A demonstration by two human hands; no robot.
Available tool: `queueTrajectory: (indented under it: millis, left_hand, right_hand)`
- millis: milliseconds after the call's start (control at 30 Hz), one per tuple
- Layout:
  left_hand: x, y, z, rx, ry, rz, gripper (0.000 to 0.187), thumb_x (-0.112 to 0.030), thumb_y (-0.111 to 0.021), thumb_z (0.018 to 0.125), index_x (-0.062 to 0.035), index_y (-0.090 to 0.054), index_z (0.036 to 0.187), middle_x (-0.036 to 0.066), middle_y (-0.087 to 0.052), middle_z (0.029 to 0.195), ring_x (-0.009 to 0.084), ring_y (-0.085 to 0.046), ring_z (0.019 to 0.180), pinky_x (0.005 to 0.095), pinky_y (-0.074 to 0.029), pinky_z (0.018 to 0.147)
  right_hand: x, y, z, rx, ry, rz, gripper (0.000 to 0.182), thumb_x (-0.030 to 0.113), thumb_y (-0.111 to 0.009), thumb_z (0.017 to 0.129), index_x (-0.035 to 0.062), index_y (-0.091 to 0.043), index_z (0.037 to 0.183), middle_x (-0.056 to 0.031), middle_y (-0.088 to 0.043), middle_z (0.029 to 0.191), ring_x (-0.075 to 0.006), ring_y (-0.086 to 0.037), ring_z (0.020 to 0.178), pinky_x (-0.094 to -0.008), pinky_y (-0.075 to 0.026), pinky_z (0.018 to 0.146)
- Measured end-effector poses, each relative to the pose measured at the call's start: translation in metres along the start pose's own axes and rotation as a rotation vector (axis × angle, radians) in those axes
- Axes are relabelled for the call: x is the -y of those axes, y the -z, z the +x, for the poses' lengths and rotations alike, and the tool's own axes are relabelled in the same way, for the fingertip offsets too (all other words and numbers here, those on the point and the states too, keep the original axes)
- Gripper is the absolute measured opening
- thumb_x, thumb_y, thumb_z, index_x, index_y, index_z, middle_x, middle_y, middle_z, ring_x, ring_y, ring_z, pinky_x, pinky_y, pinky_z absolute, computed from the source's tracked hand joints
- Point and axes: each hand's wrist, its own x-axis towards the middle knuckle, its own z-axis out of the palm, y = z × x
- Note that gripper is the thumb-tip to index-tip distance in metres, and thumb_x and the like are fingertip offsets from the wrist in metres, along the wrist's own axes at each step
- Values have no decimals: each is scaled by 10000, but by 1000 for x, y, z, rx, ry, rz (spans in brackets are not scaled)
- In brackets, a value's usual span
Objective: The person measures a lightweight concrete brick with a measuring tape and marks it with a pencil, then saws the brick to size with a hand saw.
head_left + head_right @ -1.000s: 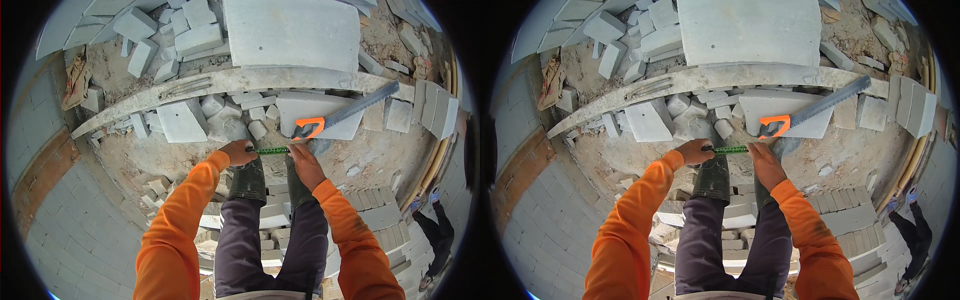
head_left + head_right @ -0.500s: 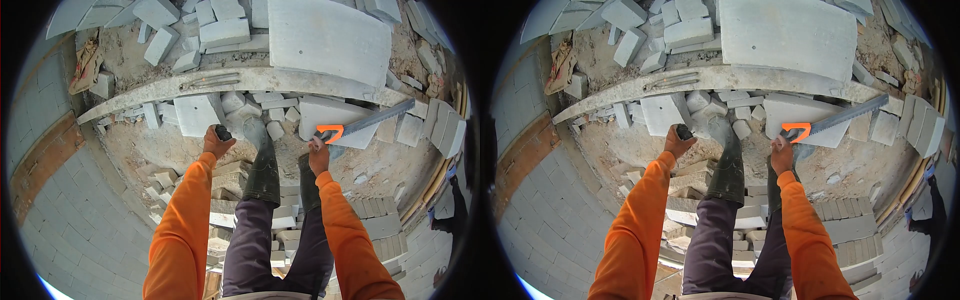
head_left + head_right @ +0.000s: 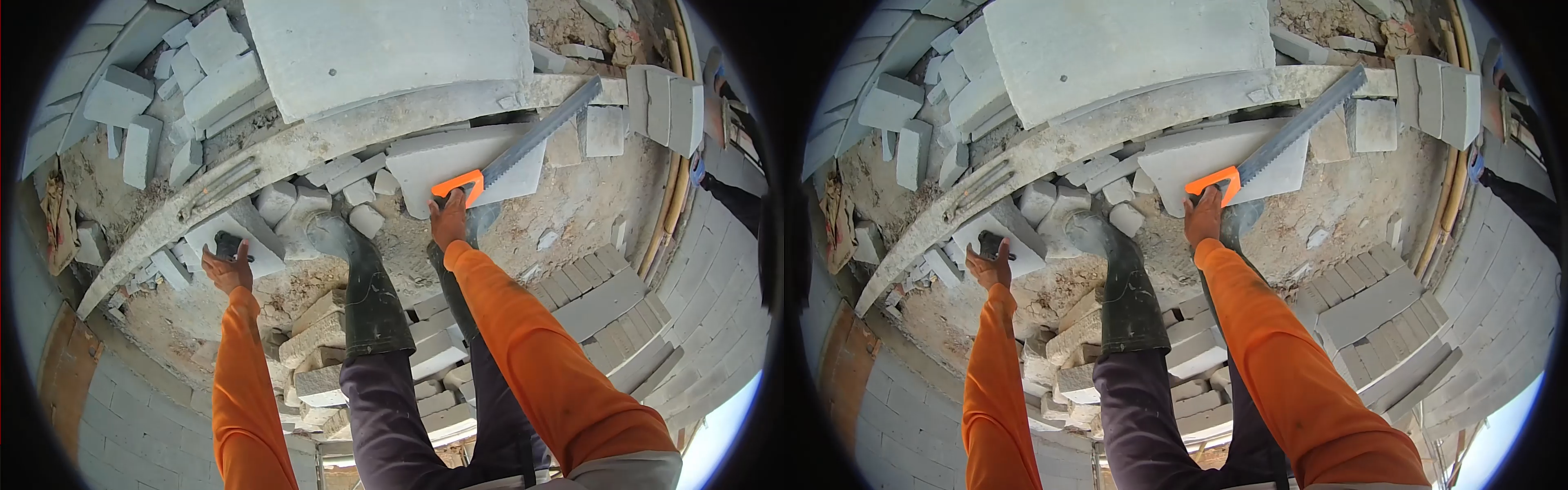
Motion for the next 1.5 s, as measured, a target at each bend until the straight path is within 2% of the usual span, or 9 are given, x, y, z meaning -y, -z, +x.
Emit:
queueTrajectory:
  millis: [133,233,333,400,500,733,1100,1233,1500]
  left_hand:
    - [-63,23,-22,-139,-34,-71,762,-491,-680,941,-1,-385,1444,218,-470,1323,397,-420,1269,495,-339,1077]
    - [-124,37,-27,-188,-288,-228,631,-456,-568,1026,11,-421,1424,217,-475,1308,391,-419,1263,479,-338,1073]
    - [-220,63,-21,-63,-271,-534,631,-471,-565,1021,26,-466,1398,224,-489,1324,390,-444,1261,486,-348,1077]
    - [-276,74,-13,-207,-392,-487,620,-470,-569,1018,15,-485,1396,221,-500,1337,385,-460,1266,491,-351,1082]
    - [-363,93,-19,-375,-586,-398,599,-461,-582,1012,-22,-504,1413,201,-506,1386,369,-461,1310,489,-340,1104]
    - [-491,56,-20,-234,-946,-278,509,-357,-474,1058,-103,-469,1499,122,-414,1572,325,-351,1463,494,-241,1206]
    - [-515,32,-34,-323,-834,-195,510,-311,-346,1059,-122,-452,1520,67,-366,1617,262,-258,1527,466,-136,1268]
    - [-513,35,-35,-292,-830,-202,508,-302,-356,1053,-115,-461,1513,62,-371,1614,255,-262,1524,463,-137,1268]
    - [-513,38,-35,-290,-781,-190,512,-297,-376,1040,-102,-475,1503,61,-355,1628,252,-267,1522,471,-143,1265]
  right_hand:
    - [12,20,-2,142,-232,235,526,91,-677,871,-73,-397,1284,-286,-467,1255,-452,-460,1219,-485,-377,1068]
    - [29,51,-40,-202,-184,318,340,86,-666,874,-30,-447,1106,-233,-522,1092,-402,-531,1014,-469,-450,929]
    - [56,124,-71,-293,-504,800,262,185,-651,963,13,-467,1037,-101,-539,860,-244,-547,771,-371,-474,745]
    - [83,187,-78,-366,-574,1002,235,255,-601,1030,57,-479,1000,4,-507,744,-73,-494,607,-234,-445,570]
    - [52,220,-99,-509,-523,627,347,356,-607,1030,30,-530,940,-41,-508,755,-119,-496,607,-268,-425,572]
    - [45,288,-121,-411,-306,766,414,420,-574,1028,11,-556,964,-13,-505,661,-99,-468,513,-247,-402,532]
    - [66,306,-69,-339,55,581,719,572,-489,1032,-77,-608,1318,-2,-512,589,-71,-482,481,-241,-390,473]
    - [86,319,-63,-268,15,549,562,420,-595,1008,-60,-633,1297,-218,-741,1064,-219,-713,667,-304,-556,624]
    - [103,305,4,-282,102,562,432,262,-613,1000,-39,-639,1309,-197,-745,1025,-217,-727,718,-300,-553,643]
